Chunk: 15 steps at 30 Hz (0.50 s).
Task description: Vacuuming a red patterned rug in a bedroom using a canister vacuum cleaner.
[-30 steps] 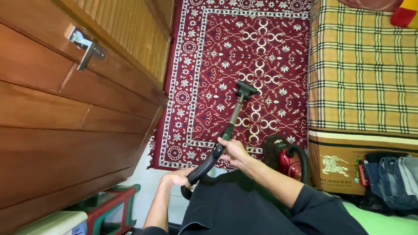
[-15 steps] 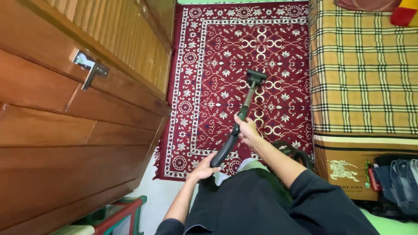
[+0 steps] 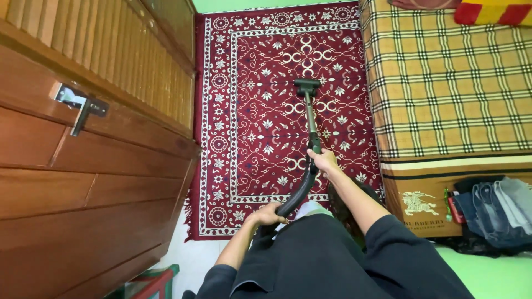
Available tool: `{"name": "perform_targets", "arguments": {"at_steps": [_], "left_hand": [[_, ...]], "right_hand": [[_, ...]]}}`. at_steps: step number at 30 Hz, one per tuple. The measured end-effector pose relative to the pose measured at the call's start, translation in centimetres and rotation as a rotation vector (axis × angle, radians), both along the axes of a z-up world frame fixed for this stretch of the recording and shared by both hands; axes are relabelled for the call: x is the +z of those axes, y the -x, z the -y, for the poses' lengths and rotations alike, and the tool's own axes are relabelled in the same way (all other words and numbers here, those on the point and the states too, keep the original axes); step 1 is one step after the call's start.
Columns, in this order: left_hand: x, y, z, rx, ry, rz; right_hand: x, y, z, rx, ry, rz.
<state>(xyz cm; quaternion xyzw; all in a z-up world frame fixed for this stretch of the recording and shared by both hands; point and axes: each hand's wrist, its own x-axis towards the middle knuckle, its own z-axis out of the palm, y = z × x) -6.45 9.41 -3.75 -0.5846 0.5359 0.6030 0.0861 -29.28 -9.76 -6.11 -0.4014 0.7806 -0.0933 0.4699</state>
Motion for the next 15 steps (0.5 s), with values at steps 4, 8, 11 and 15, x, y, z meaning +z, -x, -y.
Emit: {"name": "perform_targets", "arguments": {"at_steps": [4, 8, 11, 15], "left_hand": [[1.9, -1.1, -2.1, 0.034, -0.107, -0.051], [6.3, -3.7, -4.1, 0.035, -0.147, -0.08], [8.2, -6.8, -5.8, -0.001, -0.202, -0.056], [9.8, -9.9, -8.8, -0.061, -0.299, -0.114]], "right_hand": [[3.9, -0.7, -2.9, 0.009, -0.045, 0.083], [11.8, -2.8, -7.1, -0.12, -0.069, 0.339], [19.0, -5.6, -9.8, -0.272, -0.193, 0.607], [25.5, -8.5, -12.6, -0.367, -0.438, 0.735]]}}
